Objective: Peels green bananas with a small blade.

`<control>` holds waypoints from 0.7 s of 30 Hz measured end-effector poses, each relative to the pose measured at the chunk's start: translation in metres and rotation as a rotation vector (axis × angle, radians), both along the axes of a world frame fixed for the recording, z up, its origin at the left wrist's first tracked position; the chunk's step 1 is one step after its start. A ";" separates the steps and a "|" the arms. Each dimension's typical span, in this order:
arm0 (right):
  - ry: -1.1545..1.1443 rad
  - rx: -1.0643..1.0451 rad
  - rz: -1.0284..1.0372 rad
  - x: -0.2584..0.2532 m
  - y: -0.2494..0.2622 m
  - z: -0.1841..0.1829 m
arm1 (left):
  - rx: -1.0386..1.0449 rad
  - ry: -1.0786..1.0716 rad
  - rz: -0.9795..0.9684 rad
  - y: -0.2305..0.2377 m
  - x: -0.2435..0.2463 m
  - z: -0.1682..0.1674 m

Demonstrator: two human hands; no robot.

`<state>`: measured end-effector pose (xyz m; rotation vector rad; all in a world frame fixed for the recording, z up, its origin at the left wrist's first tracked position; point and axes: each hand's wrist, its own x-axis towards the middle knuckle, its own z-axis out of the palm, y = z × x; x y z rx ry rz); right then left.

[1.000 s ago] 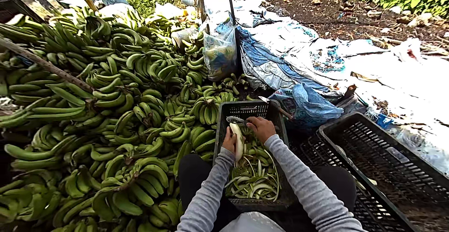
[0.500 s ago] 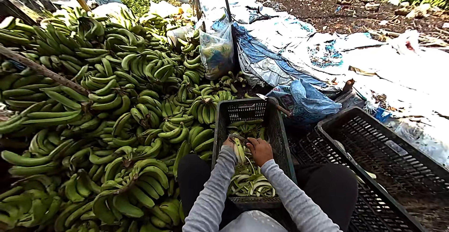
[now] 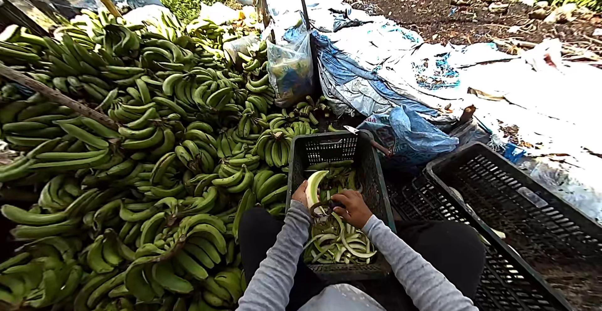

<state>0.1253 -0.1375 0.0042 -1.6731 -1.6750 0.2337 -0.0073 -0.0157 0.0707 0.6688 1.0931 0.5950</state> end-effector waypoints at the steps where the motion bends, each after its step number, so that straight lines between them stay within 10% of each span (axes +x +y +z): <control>1: 0.001 -0.088 -0.097 -0.002 0.010 0.008 | 0.061 0.014 -0.022 -0.006 0.000 -0.002; 4: 0.108 -0.818 -0.350 0.011 0.041 0.024 | 0.135 0.012 0.056 -0.015 0.000 -0.015; 9: -0.281 -1.607 0.093 -0.020 0.003 -0.056 | 0.248 0.508 -0.332 -0.002 -0.003 -0.064; 12: -0.195 -1.658 0.118 -0.029 -0.014 -0.068 | 0.305 0.666 -0.804 -0.018 0.048 -0.052; 16: 0.181 -1.452 -0.051 0.030 -0.006 0.007 | 0.402 0.067 -0.900 -0.057 0.103 0.050; 21: 0.627 -0.858 -0.436 0.149 -0.034 0.061 | 0.992 0.068 -0.609 0.013 0.111 0.050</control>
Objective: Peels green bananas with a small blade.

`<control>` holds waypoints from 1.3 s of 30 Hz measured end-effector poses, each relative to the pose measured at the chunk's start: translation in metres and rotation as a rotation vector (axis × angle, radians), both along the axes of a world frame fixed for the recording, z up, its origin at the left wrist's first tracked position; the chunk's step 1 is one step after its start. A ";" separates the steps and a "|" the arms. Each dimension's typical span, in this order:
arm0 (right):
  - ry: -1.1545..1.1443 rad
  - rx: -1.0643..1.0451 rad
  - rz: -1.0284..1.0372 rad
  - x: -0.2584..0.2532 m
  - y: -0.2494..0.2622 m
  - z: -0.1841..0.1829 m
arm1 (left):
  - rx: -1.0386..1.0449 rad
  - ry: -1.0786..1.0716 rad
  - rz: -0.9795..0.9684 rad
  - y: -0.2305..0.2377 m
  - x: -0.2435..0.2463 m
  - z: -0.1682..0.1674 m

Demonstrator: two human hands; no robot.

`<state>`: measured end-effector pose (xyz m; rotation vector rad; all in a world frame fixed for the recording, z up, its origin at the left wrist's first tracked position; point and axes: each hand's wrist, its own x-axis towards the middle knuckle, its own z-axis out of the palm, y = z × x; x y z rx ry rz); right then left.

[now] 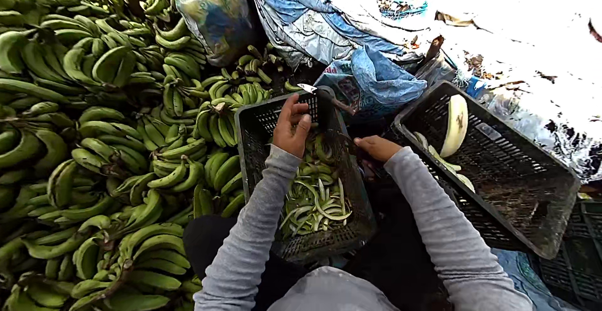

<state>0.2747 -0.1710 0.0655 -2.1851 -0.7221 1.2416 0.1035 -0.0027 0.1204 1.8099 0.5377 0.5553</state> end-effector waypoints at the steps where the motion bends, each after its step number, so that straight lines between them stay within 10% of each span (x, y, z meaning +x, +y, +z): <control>1: 0.008 0.088 -0.067 0.016 -0.003 0.014 | 0.026 0.080 0.027 0.010 0.001 -0.024; 8: 0.093 0.422 -0.375 0.031 0.037 0.032 | 0.008 1.050 -0.721 -0.036 0.039 -0.259; 14: 0.121 0.502 -0.321 0.027 0.053 0.031 | -0.120 1.346 -0.485 -0.078 0.036 -0.370; 22: 0.186 0.623 -0.324 0.022 0.039 0.032 | 0.036 1.708 -0.663 -0.078 0.032 -0.338; 31: 0.172 0.695 -0.317 0.022 0.038 0.036 | 0.204 1.475 -1.134 -0.080 -0.077 -0.303; 39: 0.084 0.646 -0.311 0.012 0.061 0.034 | -0.088 0.974 -0.672 -0.018 -0.086 -0.220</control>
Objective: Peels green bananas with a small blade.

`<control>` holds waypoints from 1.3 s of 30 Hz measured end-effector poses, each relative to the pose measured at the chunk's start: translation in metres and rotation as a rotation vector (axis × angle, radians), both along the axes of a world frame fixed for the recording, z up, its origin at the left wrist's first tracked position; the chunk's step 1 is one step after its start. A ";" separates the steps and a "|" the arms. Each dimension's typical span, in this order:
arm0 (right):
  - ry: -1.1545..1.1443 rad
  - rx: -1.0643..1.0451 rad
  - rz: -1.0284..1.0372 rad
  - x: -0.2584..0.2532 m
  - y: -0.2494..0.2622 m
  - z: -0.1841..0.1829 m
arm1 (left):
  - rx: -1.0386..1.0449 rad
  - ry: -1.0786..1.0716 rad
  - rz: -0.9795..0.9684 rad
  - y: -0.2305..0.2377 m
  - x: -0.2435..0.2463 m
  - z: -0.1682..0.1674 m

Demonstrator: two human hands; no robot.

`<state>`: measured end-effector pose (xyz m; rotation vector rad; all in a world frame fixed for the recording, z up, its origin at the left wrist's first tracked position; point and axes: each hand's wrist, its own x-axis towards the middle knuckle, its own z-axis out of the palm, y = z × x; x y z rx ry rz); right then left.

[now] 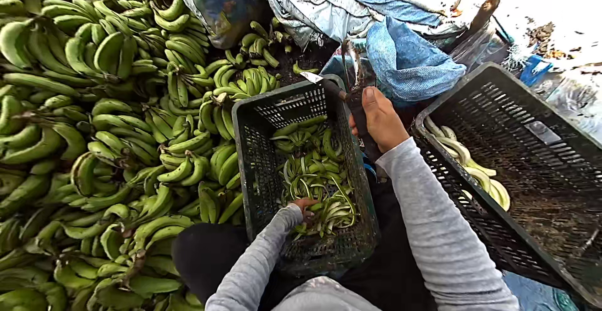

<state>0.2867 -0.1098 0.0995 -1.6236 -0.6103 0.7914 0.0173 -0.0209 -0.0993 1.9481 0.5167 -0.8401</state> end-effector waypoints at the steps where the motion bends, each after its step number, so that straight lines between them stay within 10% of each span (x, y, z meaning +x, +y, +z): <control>1: -0.049 -0.013 0.023 0.000 0.002 -0.002 | -0.062 -0.129 0.136 0.008 -0.002 0.020; 8: -0.376 -0.080 0.163 -0.030 -0.006 -0.036 | -0.647 -0.771 0.778 0.028 -0.017 0.132; 11: -0.409 -0.323 0.274 -0.063 -0.007 -0.053 | -0.954 -0.787 1.194 -0.012 -0.032 0.122; 15: -0.448 -0.590 0.482 -0.139 -0.019 -0.075 | -0.647 -0.431 1.622 -0.023 -0.025 0.111; 25: -0.448 -0.632 0.433 -0.211 -0.060 -0.056 | -0.468 -0.584 1.383 0.000 -0.034 0.108; 32: -0.632 -0.606 -0.012 -0.150 0.010 -0.050 | -0.471 -0.552 1.311 -0.025 -0.029 0.110; 39: -0.569 -0.614 0.376 -0.206 -0.032 -0.028 | -0.224 -0.827 1.518 0.027 -0.024 0.101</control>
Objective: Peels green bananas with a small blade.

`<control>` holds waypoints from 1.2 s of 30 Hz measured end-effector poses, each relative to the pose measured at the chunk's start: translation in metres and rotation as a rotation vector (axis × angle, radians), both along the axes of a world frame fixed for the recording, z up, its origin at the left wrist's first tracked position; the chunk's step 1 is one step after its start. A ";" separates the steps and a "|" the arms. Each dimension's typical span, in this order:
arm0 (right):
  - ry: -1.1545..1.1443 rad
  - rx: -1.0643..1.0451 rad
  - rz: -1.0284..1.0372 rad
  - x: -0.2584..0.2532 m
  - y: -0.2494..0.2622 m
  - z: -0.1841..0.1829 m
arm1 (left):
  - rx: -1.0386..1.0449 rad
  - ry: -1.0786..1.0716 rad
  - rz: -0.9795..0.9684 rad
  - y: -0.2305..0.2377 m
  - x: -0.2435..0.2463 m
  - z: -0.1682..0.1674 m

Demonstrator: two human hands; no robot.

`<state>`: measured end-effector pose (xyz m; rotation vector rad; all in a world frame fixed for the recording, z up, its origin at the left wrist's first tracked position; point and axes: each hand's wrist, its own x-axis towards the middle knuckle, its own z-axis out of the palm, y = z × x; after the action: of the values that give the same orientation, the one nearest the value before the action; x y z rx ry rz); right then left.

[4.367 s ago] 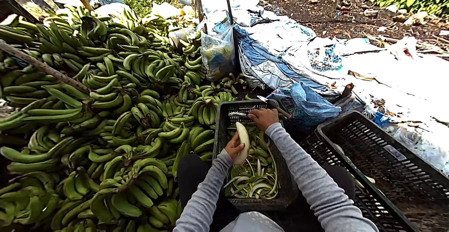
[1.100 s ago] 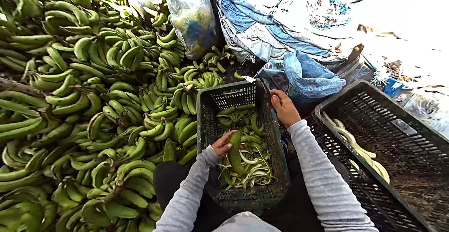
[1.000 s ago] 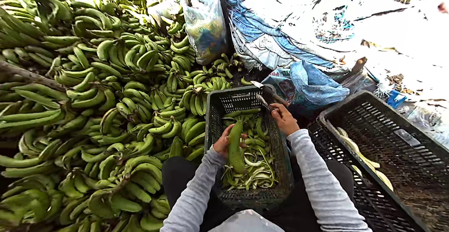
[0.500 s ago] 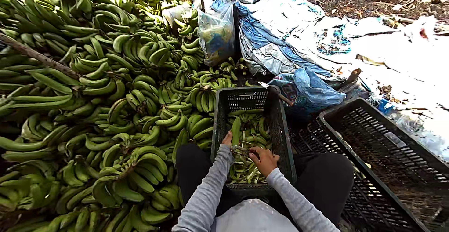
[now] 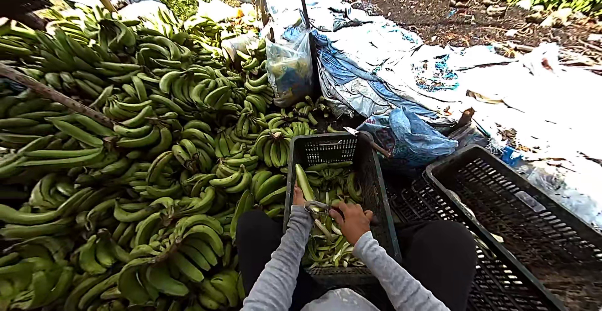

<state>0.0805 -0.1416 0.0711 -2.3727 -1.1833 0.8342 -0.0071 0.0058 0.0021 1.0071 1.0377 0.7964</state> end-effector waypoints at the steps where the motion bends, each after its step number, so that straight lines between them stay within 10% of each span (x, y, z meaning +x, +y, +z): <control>1: 0.005 0.030 -0.031 -0.007 -0.004 -0.002 | -0.023 -0.079 0.011 0.003 0.004 0.004; 7: -0.336 0.494 -0.283 0.061 0.060 0.018 | -0.170 0.071 -0.432 -0.031 0.006 0.057; 15: -0.049 0.221 -0.207 -0.016 0.016 -0.003 | 0.448 0.138 0.491 -0.003 0.028 0.034; 18: -0.066 0.262 -0.246 -0.021 0.013 -0.008 | 0.386 0.230 0.559 -0.006 0.030 0.049; 25: -0.196 0.094 -0.023 0.074 0.092 0.048 | 0.161 -0.274 -0.710 -0.007 -0.011 0.036; 32: -0.097 0.310 -0.098 0.000 0.036 -0.017 | -0.303 0.262 0.357 0.004 0.014 0.063; 36: -0.146 0.427 -0.151 -0.006 0.023 -0.029 | -0.304 0.286 0.291 0.009 0.023 0.049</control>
<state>0.0742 -0.1181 0.0422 -2.1575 -1.0898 0.3224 0.0155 0.0147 0.0512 0.7290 1.5272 0.7112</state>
